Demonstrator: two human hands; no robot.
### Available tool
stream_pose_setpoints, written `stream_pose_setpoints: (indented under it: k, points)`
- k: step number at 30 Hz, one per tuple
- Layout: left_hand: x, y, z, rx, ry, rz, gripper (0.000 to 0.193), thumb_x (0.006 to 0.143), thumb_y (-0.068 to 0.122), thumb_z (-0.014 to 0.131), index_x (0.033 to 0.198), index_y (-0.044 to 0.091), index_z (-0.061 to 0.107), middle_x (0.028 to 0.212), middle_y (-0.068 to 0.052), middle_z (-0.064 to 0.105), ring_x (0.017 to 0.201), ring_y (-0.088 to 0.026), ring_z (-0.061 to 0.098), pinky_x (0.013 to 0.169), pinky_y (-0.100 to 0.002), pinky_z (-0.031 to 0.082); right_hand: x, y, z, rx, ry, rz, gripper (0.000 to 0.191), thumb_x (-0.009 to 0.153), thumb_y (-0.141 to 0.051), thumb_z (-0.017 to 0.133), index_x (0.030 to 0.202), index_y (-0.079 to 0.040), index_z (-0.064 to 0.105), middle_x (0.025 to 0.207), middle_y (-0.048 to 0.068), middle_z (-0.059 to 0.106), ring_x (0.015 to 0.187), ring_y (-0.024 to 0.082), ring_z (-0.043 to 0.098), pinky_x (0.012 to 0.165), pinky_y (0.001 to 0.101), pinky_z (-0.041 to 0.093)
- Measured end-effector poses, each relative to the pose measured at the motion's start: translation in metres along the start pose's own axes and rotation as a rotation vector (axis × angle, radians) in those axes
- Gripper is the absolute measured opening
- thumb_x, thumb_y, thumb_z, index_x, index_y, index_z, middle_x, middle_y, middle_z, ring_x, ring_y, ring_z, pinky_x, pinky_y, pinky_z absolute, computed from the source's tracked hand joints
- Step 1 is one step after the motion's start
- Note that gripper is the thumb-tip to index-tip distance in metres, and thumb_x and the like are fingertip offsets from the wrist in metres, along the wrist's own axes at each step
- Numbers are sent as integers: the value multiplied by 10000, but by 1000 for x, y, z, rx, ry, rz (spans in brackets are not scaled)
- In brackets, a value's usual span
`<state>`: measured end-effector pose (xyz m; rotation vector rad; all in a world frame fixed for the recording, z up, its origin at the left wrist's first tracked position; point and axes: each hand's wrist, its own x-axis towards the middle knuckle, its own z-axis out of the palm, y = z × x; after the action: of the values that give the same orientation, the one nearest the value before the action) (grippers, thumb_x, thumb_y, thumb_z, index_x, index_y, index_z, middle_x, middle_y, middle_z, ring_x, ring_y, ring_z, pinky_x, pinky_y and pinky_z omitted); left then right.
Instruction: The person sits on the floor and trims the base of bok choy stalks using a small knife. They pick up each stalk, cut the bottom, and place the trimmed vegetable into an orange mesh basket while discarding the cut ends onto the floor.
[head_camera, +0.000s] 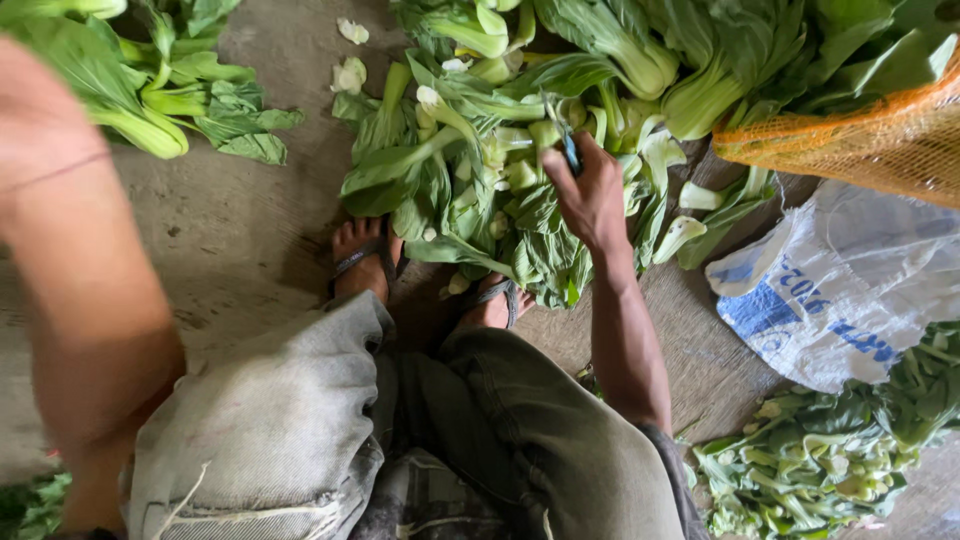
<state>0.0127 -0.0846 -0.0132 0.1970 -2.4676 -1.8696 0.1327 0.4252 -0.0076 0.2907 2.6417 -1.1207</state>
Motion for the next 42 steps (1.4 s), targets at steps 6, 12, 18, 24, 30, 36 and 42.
stream_pose_setpoints:
  k: [6,12,18,24,30,36,42]
  points:
    - [-43,-16,35,-380,182,128,449,1112,319,491,1481,67,450,1372,-119,573,1164,-210,600,975,-369,522,79,-33,40,-254,250,-437,334,908,-196,816,1179,-103,644,1060,109,703,763,287,717,603,406,576]
    - [-80,49,137,-448,-39,105,441,1103,147,653,1479,77,432,1365,-129,549,1099,-227,602,884,-357,551,128,-45,65,-226,155,-379,469,923,-206,786,1294,-69,535,1098,140,740,787,280,739,589,385,593]
    - [-93,73,155,171,-324,375,521,1051,218,740,1454,49,456,1423,-168,546,1340,-316,573,1109,-454,528,76,-36,28,264,141,-353,531,991,-370,864,1233,-2,567,1128,167,758,955,217,722,839,362,588]
    - [-97,89,210,278,-530,763,868,842,350,903,1442,-36,409,1487,-288,464,1437,-457,387,1217,-606,291,-15,-77,-18,480,14,-201,609,875,-478,873,1157,3,628,1025,113,739,870,168,695,762,321,581]
    - [-115,89,218,-7,-822,390,638,864,191,879,1354,88,484,1293,-103,627,1292,-291,613,1156,-530,404,-52,-98,-39,262,-96,-317,641,940,-607,702,1134,-1,627,912,91,659,778,218,645,688,343,511]
    - [-118,84,216,-144,-815,320,398,864,128,818,1162,94,556,1051,-62,712,945,-244,738,830,-350,577,-68,-102,-44,-92,-44,-410,568,1045,-587,503,1074,-39,649,882,118,608,748,314,650,670,413,514]
    - [-113,93,218,-232,-937,240,308,833,190,875,961,55,629,811,-58,688,700,-201,702,650,-332,526,-70,-108,-43,-191,-82,-448,552,1051,-586,550,1009,-43,636,856,106,607,715,315,637,627,427,506]
